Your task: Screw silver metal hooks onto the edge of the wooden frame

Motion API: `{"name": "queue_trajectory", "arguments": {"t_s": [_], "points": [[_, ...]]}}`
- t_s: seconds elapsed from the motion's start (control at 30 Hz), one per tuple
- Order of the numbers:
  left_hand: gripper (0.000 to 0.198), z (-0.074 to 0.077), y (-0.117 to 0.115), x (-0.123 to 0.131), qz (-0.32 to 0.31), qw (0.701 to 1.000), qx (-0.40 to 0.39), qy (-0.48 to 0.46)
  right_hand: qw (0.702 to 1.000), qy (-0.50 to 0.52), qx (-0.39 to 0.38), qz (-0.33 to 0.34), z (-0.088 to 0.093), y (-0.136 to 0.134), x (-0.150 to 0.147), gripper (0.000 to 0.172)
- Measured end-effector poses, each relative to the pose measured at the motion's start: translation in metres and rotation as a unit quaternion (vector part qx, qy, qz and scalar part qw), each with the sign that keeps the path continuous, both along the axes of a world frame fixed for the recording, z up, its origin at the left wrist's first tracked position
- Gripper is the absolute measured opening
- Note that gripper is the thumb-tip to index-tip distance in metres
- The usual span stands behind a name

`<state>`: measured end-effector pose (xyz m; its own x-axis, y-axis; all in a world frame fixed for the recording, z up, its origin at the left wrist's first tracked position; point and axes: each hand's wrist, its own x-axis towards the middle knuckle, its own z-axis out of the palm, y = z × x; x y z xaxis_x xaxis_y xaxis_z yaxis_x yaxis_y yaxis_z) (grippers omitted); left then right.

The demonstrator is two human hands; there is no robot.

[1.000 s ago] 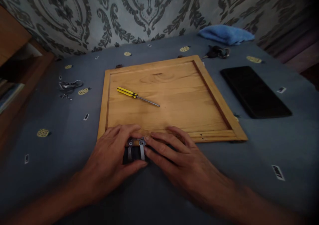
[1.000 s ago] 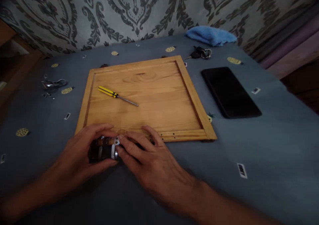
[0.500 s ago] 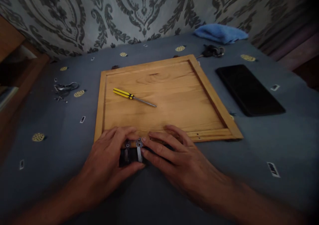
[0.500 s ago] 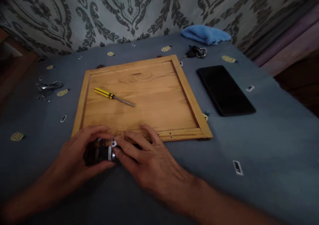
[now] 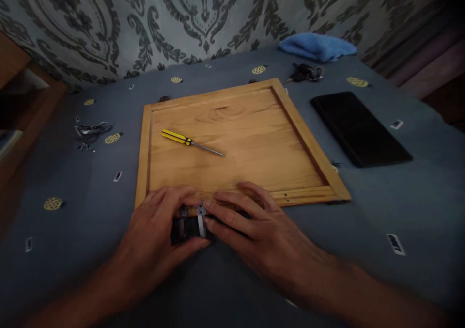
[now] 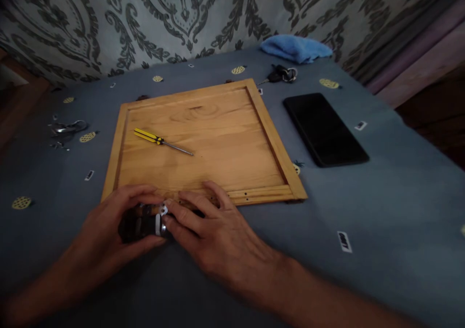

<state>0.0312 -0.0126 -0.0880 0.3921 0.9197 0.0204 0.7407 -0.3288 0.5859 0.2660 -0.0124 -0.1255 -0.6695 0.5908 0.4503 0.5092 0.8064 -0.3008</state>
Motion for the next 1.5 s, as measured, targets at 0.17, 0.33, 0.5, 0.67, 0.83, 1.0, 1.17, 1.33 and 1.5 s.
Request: {"name": "queue_trajectory", "arguments": {"t_s": [0.17,0.33,0.5,0.67,0.83,1.0,1.17,1.33,1.5], "points": [[0.055,0.0006,0.0004,-0.0001,0.001,1.0,-0.003,0.004,1.0,0.009,0.01,-0.006,0.0007,-0.0004,-0.0009,0.025],[0.055,-0.0007,0.0015,-0.0011,-0.001,1.0,-0.003,0.005,1.0,0.001,0.019,-0.01,-0.0012,-0.0016,-0.0021,0.026],[0.057,-0.0012,0.0006,-0.001,0.008,1.0,-0.003,0.012,1.0,0.01,0.014,-0.01,-0.0005,-0.0024,-0.003,0.028],[0.059,0.0018,0.002,0.0012,-0.005,1.0,0.012,0.019,1.0,0.015,0.013,-0.001,-0.0002,-0.0027,-0.0034,0.029],[0.063,0.0034,0.0024,0.0014,-0.022,0.999,0.025,0.022,1.0,0.007,0.019,0.002,-0.0029,-0.0021,-0.004,0.03],[0.063,0.0031,0.0018,0.0012,-0.021,0.999,0.023,0.023,1.0,0.007,0.027,-0.002,-0.0023,-0.0015,-0.0045,0.029],[0.063,0.0035,0.0022,0.0005,-0.023,0.999,0.028,0.019,0.999,0.009,0.03,-0.008,-0.003,-0.0019,-0.0052,0.029],[0.064,0.0022,0.0022,-0.0007,-0.023,0.999,0.026,0.015,0.999,-0.004,0.038,-0.013,-0.0023,-0.0025,-0.006,0.027],[0.062,0.0016,0.0019,-0.0007,-0.022,0.999,0.022,0.014,0.999,-0.019,0.036,-0.014,-0.0011,-0.0029,-0.0056,0.024]]}}
